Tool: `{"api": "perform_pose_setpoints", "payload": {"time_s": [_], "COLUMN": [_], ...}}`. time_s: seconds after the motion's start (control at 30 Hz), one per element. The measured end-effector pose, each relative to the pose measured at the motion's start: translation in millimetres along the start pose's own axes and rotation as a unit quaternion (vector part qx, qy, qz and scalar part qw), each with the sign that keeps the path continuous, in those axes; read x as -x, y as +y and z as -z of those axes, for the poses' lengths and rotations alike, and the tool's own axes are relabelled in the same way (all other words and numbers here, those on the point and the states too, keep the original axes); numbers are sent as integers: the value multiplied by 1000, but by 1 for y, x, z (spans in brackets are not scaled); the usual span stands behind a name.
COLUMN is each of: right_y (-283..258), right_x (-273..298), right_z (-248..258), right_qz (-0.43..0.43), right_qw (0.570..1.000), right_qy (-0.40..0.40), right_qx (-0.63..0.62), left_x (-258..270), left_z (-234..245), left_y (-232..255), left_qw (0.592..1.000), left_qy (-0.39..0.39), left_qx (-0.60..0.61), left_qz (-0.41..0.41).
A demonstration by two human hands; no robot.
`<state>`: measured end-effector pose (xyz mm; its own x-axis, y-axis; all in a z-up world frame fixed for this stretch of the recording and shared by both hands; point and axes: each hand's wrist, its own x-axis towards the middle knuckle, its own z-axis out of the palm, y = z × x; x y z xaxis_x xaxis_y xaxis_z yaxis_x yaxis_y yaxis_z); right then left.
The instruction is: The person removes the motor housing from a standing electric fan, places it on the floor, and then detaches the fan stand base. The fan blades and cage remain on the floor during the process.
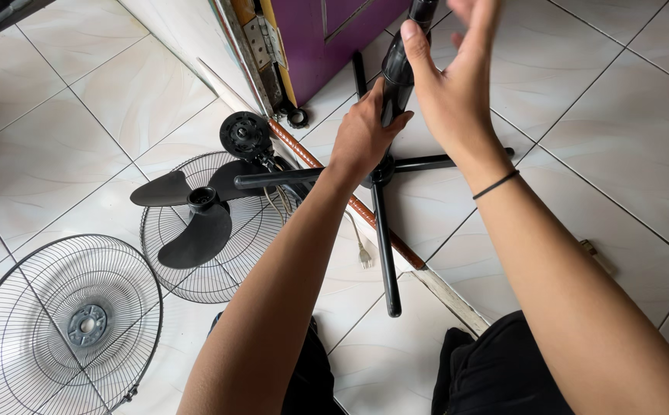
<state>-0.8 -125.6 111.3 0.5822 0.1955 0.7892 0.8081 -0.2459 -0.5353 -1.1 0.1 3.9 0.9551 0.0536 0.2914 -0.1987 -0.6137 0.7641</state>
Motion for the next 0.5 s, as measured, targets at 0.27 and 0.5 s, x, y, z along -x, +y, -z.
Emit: {"api": "perform_pose_setpoints", "payload": {"time_s": [0.27,0.5], "right_y": [46,51], "right_x": [-2,-5], "right_z": [-40,-43], "right_qz": [-144,-157], "right_qw": [977,959], "right_qy": [-33,-8], "right_qx": [-152,-237], "left_x": [-5,-1], "left_z": [8,3], "left_y": [2,11], "left_qw": [999,999], "left_qy": [-13,5], "left_qx": [18,-24], "left_qz": [28,45]}}
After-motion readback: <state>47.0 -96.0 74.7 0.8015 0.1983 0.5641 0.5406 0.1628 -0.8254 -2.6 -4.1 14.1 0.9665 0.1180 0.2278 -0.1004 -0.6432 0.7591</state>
